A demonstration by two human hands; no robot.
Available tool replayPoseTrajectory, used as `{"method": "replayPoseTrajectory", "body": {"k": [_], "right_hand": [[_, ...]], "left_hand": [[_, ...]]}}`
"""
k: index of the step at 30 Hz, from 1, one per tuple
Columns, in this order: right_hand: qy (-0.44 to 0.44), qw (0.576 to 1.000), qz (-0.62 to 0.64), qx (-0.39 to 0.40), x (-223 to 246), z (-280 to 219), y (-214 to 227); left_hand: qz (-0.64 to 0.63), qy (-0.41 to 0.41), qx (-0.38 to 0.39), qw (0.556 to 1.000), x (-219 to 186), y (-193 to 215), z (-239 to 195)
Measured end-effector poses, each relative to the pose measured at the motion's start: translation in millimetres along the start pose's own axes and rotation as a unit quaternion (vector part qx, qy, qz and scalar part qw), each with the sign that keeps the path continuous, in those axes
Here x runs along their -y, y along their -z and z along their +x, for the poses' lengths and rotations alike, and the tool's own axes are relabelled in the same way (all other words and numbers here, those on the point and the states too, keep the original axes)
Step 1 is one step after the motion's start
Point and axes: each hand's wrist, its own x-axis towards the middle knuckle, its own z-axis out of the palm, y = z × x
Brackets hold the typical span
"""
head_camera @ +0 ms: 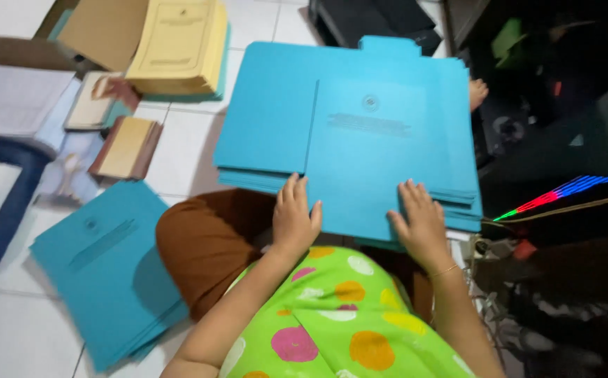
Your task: The person is organizing and stacking blue paper folders on the floor of a print shop.
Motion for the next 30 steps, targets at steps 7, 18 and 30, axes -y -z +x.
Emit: {"method": "replayPoseTrajectory", "body": {"k": [7, 18, 30], "right_hand": [[-0.034, 0.993, 0.04, -0.105, 8.4, -17.2, 3.9], [-0.177, 0.795, 0.559, 0.156, 152.5, 19.6, 29.1], [-0.069, 0.705, 0.463, 0.534, 397.6, 48.8, -103.4]], "left_hand": [[-0.423, 0.291, 0.123, 0.849, 32.2, 2.3, -19.4], [-0.398, 0.323, -0.107, 0.852, 115.8, 115.1, -103.5], [-0.294, 0.515, -0.28, 0.755, 226.3, 297.8, -305.4]]}}
